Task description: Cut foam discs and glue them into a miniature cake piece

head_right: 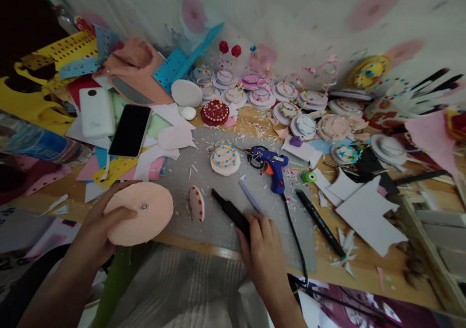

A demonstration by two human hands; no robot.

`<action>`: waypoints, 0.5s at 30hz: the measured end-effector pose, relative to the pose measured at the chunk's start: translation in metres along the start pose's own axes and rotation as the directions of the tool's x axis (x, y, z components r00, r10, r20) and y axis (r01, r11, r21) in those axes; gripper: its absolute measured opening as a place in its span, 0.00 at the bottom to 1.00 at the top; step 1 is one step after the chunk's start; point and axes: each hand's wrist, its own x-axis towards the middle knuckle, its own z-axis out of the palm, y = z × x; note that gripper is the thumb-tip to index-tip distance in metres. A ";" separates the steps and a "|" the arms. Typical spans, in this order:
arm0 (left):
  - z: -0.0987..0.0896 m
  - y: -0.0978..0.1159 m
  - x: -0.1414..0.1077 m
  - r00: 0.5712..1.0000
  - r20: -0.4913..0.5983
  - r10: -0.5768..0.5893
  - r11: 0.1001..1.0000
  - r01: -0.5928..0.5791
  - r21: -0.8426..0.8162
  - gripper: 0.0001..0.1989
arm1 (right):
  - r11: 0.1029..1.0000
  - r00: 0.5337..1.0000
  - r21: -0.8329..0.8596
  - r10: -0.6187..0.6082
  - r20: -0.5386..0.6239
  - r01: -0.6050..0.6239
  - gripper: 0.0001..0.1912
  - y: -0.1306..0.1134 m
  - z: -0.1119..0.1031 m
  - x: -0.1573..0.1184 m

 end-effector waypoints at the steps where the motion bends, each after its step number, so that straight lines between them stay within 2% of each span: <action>1: -0.001 -0.001 0.001 1.000 -0.004 -0.007 1.000 0.007 -0.016 0.21 | 0.999 1.000 0.026 0.018 -0.013 -0.018 0.14 0.001 -0.001 0.000; 4: -0.002 -0.002 0.001 0.999 -0.038 -0.034 0.997 0.031 -0.077 0.21 | 0.977 0.989 0.155 0.150 -0.019 -0.145 0.15 0.000 -0.011 -0.002; 7: 0.001 -0.003 0.003 0.996 -0.038 -0.084 0.982 0.077 -0.171 0.21 | 0.869 0.958 0.408 0.278 0.068 -0.281 0.13 -0.013 -0.020 -0.010; 9: 0.004 -0.003 0.004 0.987 -0.020 -0.161 0.954 0.151 -0.260 0.20 | 0.737 0.955 0.608 0.243 0.169 -0.295 0.11 -0.029 -0.020 -0.013; 11: 0.007 -0.002 0.005 0.971 -0.030 -0.239 0.921 0.216 -0.325 0.19 | 0.631 0.955 0.719 0.144 0.260 -0.291 0.13 -0.045 -0.014 -0.011; 12: 0.008 -0.001 0.005 0.963 -0.047 -0.265 0.909 0.233 -0.345 0.18 | 0.615 0.951 0.732 0.108 0.290 -0.294 0.14 -0.051 -0.009 -0.007; 15: 0.010 0.004 0.001 0.950 -0.122 -0.288 0.899 0.224 -0.376 0.19 | 0.666 0.952 0.693 0.090 0.291 -0.275 0.15 -0.061 0.012 0.017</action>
